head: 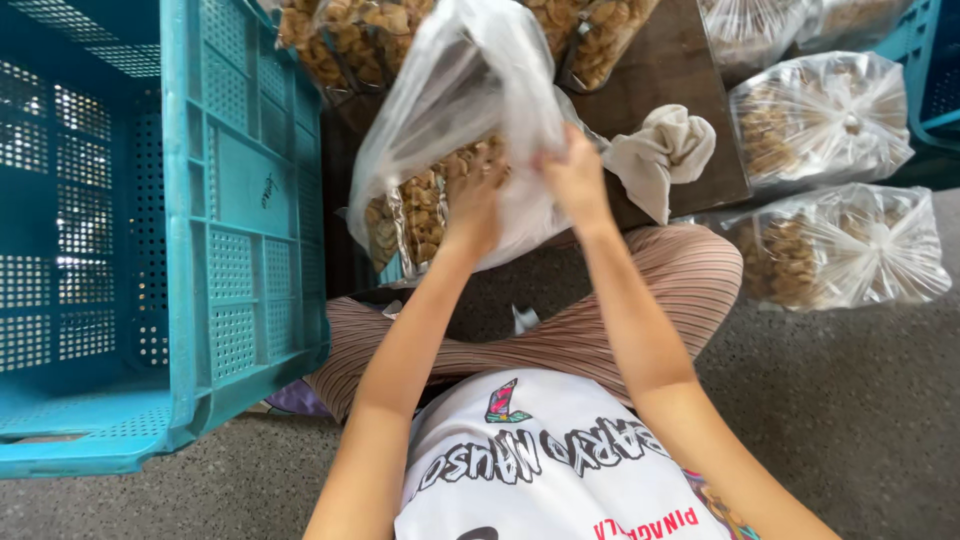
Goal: The person sits on the floor and wipes individual transparent snack bags with a white cloth, then places them into a larger white plastic bag. The person handles the snack bags one at a time, wiping each before transferring it.
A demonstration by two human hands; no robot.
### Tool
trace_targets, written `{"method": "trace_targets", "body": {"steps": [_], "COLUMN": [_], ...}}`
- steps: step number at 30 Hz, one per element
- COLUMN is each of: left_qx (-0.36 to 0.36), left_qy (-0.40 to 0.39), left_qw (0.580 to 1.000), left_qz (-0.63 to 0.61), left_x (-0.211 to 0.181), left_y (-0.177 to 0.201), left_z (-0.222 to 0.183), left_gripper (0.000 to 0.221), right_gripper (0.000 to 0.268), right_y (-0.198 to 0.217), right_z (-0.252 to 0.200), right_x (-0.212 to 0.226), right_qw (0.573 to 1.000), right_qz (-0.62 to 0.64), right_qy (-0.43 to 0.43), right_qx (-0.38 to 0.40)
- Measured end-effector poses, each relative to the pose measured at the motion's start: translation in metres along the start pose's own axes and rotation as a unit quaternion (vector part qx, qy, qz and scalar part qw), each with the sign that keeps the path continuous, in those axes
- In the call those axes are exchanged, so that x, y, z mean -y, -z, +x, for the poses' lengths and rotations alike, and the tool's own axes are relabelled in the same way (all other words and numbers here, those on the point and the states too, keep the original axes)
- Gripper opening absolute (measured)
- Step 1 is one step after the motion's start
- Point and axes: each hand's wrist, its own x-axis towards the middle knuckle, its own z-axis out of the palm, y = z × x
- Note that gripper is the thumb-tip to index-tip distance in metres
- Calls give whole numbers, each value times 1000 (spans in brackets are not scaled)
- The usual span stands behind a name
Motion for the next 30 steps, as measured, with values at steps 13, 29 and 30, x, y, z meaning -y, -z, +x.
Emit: {"method": "trace_targets", "body": {"steps": [13, 29, 30], "left_qx": [-361, -182, -168], "left_qy": [162, 162, 179], "left_qw": [908, 788, 806], "left_qz": [-137, -565, -539], "left_x": [169, 220, 219], "left_y": [-37, -32, -42], "left_z": [21, -33, -50], "left_gripper": [31, 83, 88], "right_gripper": [43, 32, 27], "right_y": [80, 55, 51], "right_z": [48, 10, -8], "right_x": [-117, -57, -43], "right_qw": [885, 970, 965], "right_qz": [236, 195, 46], "right_qy": [-189, 56, 173], "right_qx": [354, -131, -193]}}
